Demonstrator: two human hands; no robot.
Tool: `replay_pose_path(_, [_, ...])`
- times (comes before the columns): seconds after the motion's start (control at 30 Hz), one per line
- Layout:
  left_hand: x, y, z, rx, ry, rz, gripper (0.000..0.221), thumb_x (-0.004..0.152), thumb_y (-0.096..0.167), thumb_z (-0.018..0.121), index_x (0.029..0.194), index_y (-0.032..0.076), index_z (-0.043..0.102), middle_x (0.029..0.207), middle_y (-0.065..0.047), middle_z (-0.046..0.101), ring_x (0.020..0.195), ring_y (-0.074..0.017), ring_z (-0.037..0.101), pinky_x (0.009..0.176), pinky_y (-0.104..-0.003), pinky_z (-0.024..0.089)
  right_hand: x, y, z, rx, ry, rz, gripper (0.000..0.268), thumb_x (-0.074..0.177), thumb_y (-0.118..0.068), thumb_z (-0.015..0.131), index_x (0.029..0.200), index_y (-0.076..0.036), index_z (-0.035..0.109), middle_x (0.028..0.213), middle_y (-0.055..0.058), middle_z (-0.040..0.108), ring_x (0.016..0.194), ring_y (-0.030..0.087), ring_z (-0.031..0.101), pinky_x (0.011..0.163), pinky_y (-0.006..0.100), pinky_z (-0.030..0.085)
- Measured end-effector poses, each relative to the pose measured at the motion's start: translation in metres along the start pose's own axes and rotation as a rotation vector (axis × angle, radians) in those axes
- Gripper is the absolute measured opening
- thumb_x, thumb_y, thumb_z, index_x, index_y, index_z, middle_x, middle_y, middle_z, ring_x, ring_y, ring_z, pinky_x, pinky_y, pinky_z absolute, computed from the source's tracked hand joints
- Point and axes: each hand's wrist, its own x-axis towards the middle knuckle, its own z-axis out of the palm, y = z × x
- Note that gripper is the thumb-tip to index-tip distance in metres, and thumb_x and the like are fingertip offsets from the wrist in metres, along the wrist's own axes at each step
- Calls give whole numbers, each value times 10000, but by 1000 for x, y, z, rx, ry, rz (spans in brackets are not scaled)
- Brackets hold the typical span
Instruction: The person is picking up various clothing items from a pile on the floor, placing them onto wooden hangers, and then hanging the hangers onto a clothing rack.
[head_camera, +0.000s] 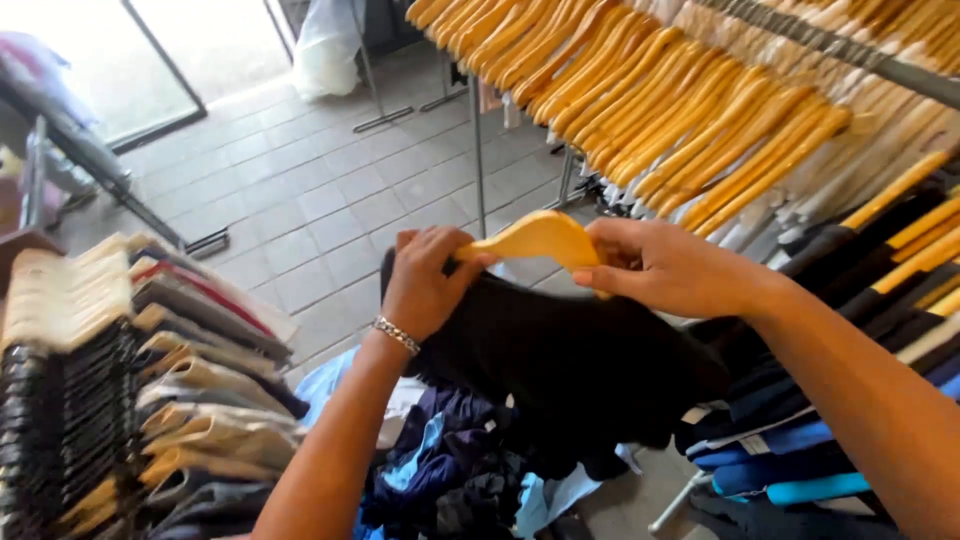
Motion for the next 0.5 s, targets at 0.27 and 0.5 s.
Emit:
replay_pose_path(0.27, [37,63,106,-551,-175,7,358,993,391,625,1242,136,592,1230,-106,613,1223,-359,534,1110,-546,285,-79,5,-22,848,29,249,407,929,-177,680,1229,59,538,639,270,667,282,276,595,189,338,465])
replay_pose_path(0.5, [-29,119,201,-997,-381,-361,804,1007,568,371,1622,120,111,1725,-101,31,1593,-249,31,1269,-447,83,-117,40,-43,919,259,532,898,845,-375,712,1634,-252,301,535,133,618,357,177,593,333,296,509])
